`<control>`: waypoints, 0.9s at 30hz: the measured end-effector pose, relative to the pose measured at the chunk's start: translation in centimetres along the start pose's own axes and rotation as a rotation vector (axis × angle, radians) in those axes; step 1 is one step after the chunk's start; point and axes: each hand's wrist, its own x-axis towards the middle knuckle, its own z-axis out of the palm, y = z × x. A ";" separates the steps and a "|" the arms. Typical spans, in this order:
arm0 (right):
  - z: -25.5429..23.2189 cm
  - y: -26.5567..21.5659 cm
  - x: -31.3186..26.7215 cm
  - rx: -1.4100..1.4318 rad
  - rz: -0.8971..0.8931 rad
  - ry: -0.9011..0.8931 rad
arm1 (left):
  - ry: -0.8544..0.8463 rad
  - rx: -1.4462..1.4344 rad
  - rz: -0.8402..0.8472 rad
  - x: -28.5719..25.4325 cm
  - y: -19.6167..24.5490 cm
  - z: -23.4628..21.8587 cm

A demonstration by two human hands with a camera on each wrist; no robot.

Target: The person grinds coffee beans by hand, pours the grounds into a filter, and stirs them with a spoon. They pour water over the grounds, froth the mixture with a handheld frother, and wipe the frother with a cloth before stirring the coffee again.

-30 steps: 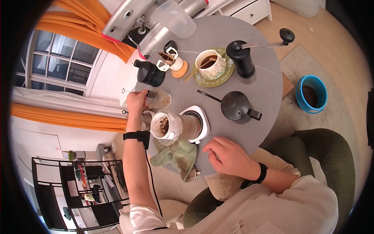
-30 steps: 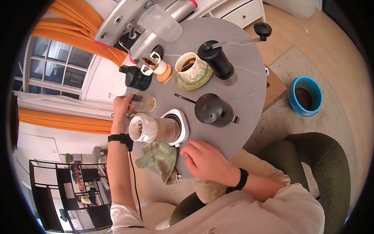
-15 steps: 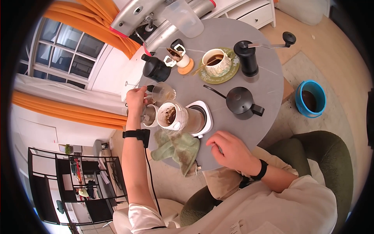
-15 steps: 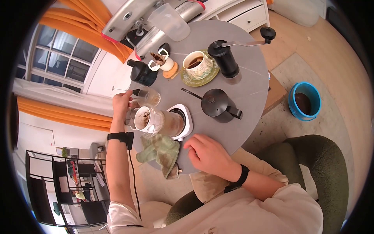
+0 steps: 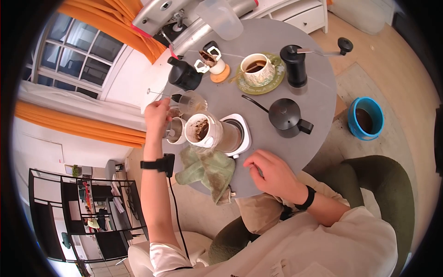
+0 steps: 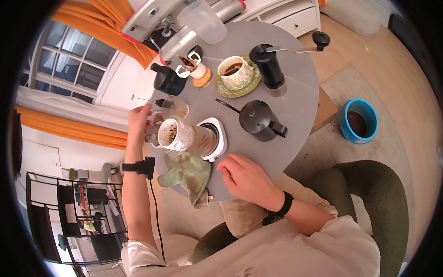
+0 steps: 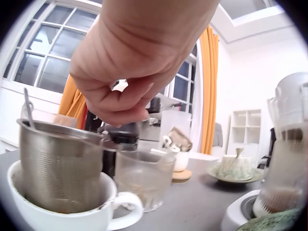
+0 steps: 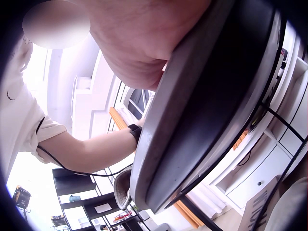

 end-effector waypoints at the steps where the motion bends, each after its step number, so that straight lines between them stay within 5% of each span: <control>1: -0.1 -0.1 0.0 0.004 0.003 -0.005 | 0.006 -0.035 0.029 -1.2 0.9 0.0; 5: 0.2 0.2 -0.1 0.008 -0.016 0.033 | -0.073 -0.060 0.224 -9.2 5.5 -0.6; 11: 0.7 0.5 0.0 -0.040 -0.036 0.039 | -0.163 0.165 0.520 -16.9 4.8 0.4; 12: 0.9 0.8 0.0 -0.042 -0.051 0.046 | -0.222 0.016 0.390 -17.5 4.7 0.9; 19: 1.4 1.2 -0.5 -0.089 -0.090 0.038 | -0.007 0.039 0.348 -19.6 4.1 5.0; 27: 1.4 1.1 -0.6 -0.131 -0.083 0.030 | 0.139 -0.390 0.221 -19.3 4.1 5.2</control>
